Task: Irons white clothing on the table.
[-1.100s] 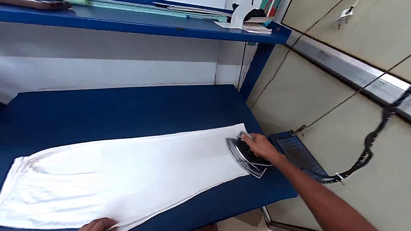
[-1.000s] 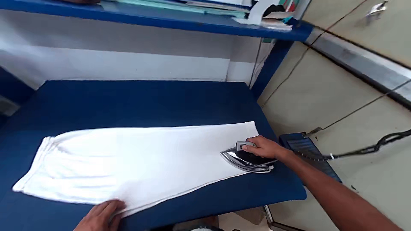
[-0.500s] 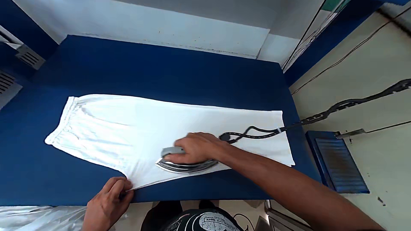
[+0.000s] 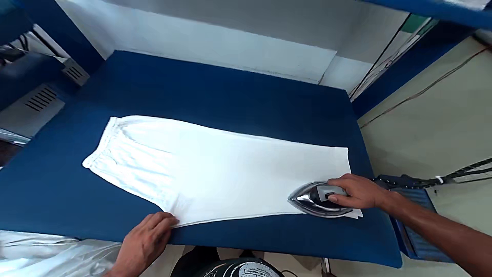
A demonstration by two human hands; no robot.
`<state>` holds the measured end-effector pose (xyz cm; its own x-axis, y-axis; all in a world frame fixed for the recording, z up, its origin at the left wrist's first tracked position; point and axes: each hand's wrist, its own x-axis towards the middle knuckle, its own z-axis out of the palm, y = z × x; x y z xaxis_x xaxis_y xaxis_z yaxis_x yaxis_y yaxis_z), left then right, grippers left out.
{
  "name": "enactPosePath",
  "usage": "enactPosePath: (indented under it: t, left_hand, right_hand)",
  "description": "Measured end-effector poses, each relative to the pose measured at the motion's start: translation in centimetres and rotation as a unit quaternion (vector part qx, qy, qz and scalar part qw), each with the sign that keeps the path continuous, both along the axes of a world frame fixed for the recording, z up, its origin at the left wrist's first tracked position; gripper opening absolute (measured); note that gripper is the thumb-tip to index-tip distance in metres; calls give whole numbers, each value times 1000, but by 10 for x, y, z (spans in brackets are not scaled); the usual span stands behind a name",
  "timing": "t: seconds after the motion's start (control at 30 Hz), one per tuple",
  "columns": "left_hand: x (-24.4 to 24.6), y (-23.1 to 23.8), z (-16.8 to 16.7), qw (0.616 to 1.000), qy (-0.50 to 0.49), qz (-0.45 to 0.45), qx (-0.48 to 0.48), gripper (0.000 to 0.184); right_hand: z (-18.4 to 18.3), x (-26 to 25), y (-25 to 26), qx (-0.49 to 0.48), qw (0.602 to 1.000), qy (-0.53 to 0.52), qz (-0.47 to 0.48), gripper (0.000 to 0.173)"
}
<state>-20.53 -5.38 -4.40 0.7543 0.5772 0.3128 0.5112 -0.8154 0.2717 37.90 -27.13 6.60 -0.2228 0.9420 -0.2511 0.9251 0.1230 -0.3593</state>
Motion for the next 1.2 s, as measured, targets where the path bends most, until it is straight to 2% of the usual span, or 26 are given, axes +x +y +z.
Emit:
enactPosePath:
  t: [0.1,0.23,0.3,0.33,0.37,0.4,0.47,0.5,0.53,0.57,0.6,0.67,0.73,0.9,1.0,1.07,1.13,1.2]
  left_hand:
    - [2,3,4,1000,-14,-23,-15,27]
    - [-16,-4,18,994,-18,-59,-96,23]
    - [-25,11,30,990,-33,4,-136,27]
    - [-28,26,38,983,-37,78,-163,32]
    - [-33,48,44,964,-43,174,-198,37]
    - [-40,75,49,929,-58,276,-240,44]
    - [-56,141,52,826,-119,451,-318,59]
    - [-64,169,48,781,-139,499,-348,64]
    - [-70,189,43,756,-147,518,-371,65]
    - [-73,203,40,748,-146,520,-386,63]
    - [-75,214,39,751,-142,512,-393,56]
    - [-81,230,33,782,-103,487,-375,42]
    - [-89,242,29,799,-87,470,-364,36]
    - [-108,257,36,789,-155,440,-399,27]
    - [-115,262,46,770,-172,434,-435,25]
    - [-114,264,52,781,-149,419,-438,33]
    - [-105,275,63,819,-92,400,-401,46]
    - [-87,285,69,847,-21,386,-364,54]
  right_hand:
    - [8,-31,21,-8,1000,18,-11,63]
    - [4,-124,96,-80,995,53,-7,69]
    - [8,-176,139,-113,990,76,-28,68]
    - [9,-199,159,-118,988,93,-34,68]
    - [8,-219,177,-120,986,111,-37,67]
    - [6,-239,193,-122,984,127,-39,66]
    - [5,-274,223,-126,979,153,-53,66]
    - [4,-287,236,-126,977,160,-59,66]
    - [1,-299,246,-130,976,165,-62,66]
    - [-1,-309,255,-134,975,166,-63,65]
    - [-1,-318,264,-138,975,166,-58,65]
    - [0,-335,280,-144,975,163,-51,64]
    - [4,-358,299,-134,978,152,-50,63]
    - [21,-438,364,-100,989,95,-46,62]
    - [19,-473,397,-91,989,106,-39,67]
    - [12,-469,400,-112,983,143,-18,70]
    - [16,-442,383,-147,975,166,30,71]
    - [22,-397,347,-194,968,117,113,68]
